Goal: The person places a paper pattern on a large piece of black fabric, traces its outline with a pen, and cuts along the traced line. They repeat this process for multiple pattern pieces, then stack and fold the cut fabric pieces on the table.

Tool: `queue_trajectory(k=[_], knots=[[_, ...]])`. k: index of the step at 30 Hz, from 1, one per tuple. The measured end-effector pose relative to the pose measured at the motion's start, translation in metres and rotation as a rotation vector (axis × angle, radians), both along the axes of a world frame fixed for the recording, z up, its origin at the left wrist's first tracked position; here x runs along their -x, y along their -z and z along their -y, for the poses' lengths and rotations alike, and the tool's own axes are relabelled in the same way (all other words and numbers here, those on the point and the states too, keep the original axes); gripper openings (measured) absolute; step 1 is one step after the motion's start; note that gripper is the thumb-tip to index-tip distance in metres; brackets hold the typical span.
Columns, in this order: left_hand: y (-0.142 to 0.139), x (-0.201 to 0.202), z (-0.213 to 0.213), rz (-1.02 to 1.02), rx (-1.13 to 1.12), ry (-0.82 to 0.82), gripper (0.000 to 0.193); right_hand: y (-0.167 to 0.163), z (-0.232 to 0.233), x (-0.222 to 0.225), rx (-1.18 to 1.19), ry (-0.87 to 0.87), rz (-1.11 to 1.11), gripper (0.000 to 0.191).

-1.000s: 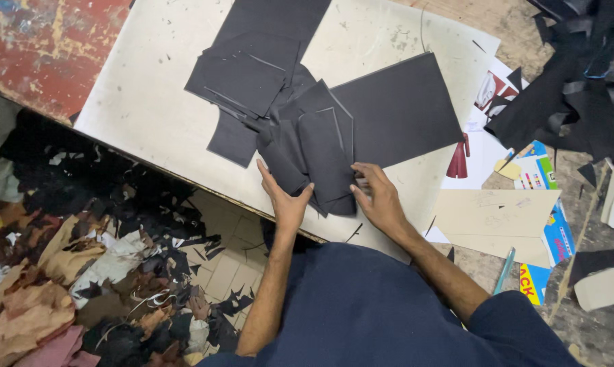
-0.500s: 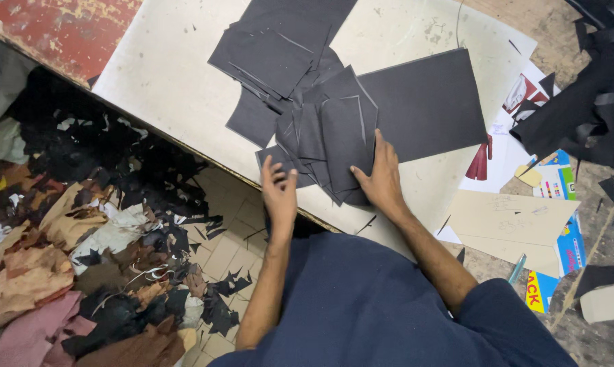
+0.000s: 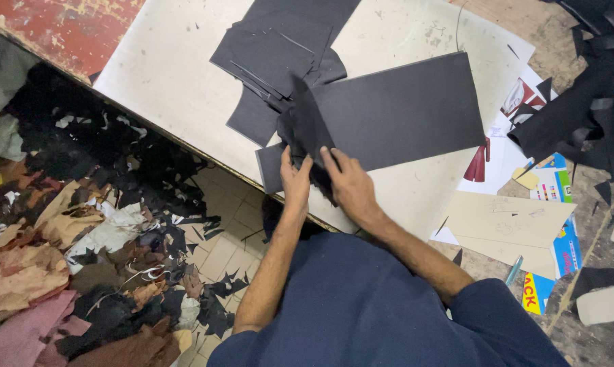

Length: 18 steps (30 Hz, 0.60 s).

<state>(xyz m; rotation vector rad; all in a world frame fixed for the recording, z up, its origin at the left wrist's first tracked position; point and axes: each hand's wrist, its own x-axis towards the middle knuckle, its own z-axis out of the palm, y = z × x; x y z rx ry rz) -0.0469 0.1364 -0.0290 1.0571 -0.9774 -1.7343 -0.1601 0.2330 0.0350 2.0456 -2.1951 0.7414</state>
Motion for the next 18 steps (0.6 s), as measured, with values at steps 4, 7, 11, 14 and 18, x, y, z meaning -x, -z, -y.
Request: queue_trajectory(k=[4, 7, 11, 14, 18], knots=[[0.018, -0.004, 0.000, -0.088, -0.143, -0.032, 0.054, -0.004, -0.001, -0.014, -0.134, -0.067, -0.164, 0.065], [0.025, -0.010, 0.001, -0.321, -0.197, -0.053, 0.049, -0.007, -0.001, -0.012, -0.120, -0.066, -0.096, 0.064], [0.020, -0.011, 0.001, -0.360, -0.184, -0.036, 0.048, -0.007, -0.002, -0.010, -0.080, 0.014, 0.223, 0.068], [0.008, -0.008, 0.000, -0.315, -0.186, -0.013, 0.048, 0.001, 0.002, -0.001, -0.028, 0.061, 0.463, 0.072], [-0.015, 0.003, -0.008, -0.317, -0.090, 0.038, 0.053, 0.021, 0.014, 0.030, 0.056, 0.146, 0.802, 0.067]])
